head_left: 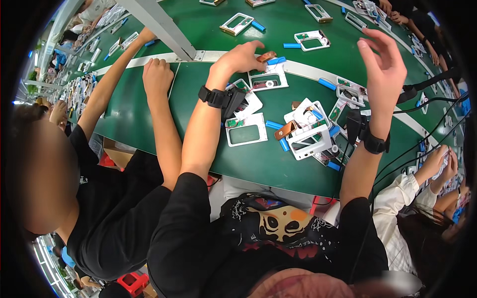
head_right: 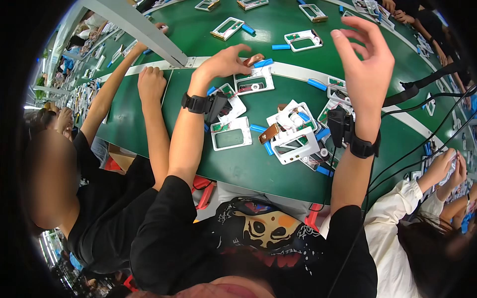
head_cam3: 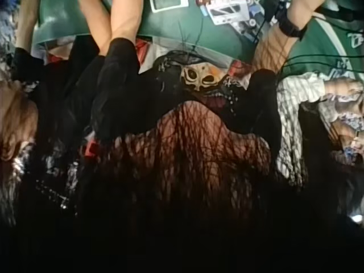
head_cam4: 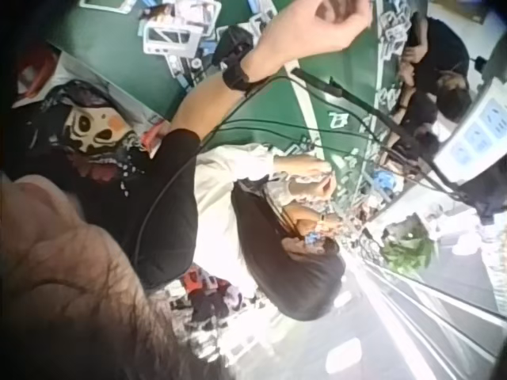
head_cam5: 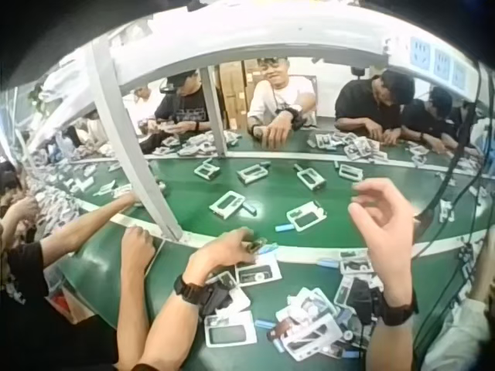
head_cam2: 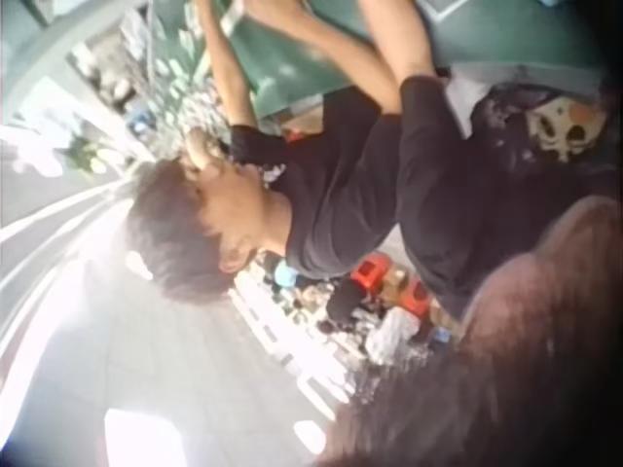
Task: Manually assembling small components into phone screen frames at a factory workbench.
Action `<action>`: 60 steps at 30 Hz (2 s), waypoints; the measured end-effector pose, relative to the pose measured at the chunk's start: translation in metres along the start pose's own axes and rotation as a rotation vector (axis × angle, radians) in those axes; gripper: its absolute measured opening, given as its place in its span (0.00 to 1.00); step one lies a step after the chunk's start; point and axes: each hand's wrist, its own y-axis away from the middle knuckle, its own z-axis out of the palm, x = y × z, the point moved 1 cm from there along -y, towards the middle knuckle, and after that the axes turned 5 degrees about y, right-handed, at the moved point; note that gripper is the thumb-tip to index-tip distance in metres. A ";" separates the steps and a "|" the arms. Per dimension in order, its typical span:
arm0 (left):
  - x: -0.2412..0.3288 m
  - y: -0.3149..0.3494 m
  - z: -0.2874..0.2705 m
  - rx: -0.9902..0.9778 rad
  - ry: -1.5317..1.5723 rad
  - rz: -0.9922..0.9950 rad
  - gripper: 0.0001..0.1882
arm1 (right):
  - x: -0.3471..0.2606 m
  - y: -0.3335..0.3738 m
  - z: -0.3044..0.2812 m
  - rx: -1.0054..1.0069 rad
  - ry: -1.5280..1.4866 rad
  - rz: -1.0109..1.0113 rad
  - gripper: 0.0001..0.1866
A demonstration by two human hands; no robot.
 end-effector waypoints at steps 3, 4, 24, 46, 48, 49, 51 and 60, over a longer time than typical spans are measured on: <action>0.024 0.004 0.013 0.075 -0.023 0.111 0.40 | -0.001 -0.009 -0.004 -0.115 0.093 -0.062 0.12; 0.028 -0.001 0.021 0.083 0.002 0.117 0.40 | 0.000 -0.013 -0.008 -0.132 0.110 -0.073 0.12; 0.120 0.050 -0.004 0.415 0.383 0.665 0.33 | 0.018 0.004 0.034 -0.409 0.050 0.159 0.23; 0.153 0.065 0.016 0.591 0.932 0.726 0.45 | -0.008 0.019 0.053 -0.196 -0.391 0.176 0.15; 0.154 0.071 0.015 0.580 0.840 0.677 0.46 | -0.006 0.012 0.048 -0.190 -0.451 0.225 0.14; 0.152 0.077 0.010 0.477 0.749 0.641 0.44 | -0.005 0.007 0.044 -0.186 -0.512 0.274 0.13; 0.150 0.090 -0.004 0.276 0.568 0.563 0.39 | 0.000 0.005 0.040 -0.185 -0.572 0.327 0.12; 0.104 0.052 -0.015 0.795 -0.107 0.549 0.28 | -0.013 -0.003 0.025 -0.486 -0.374 0.357 0.10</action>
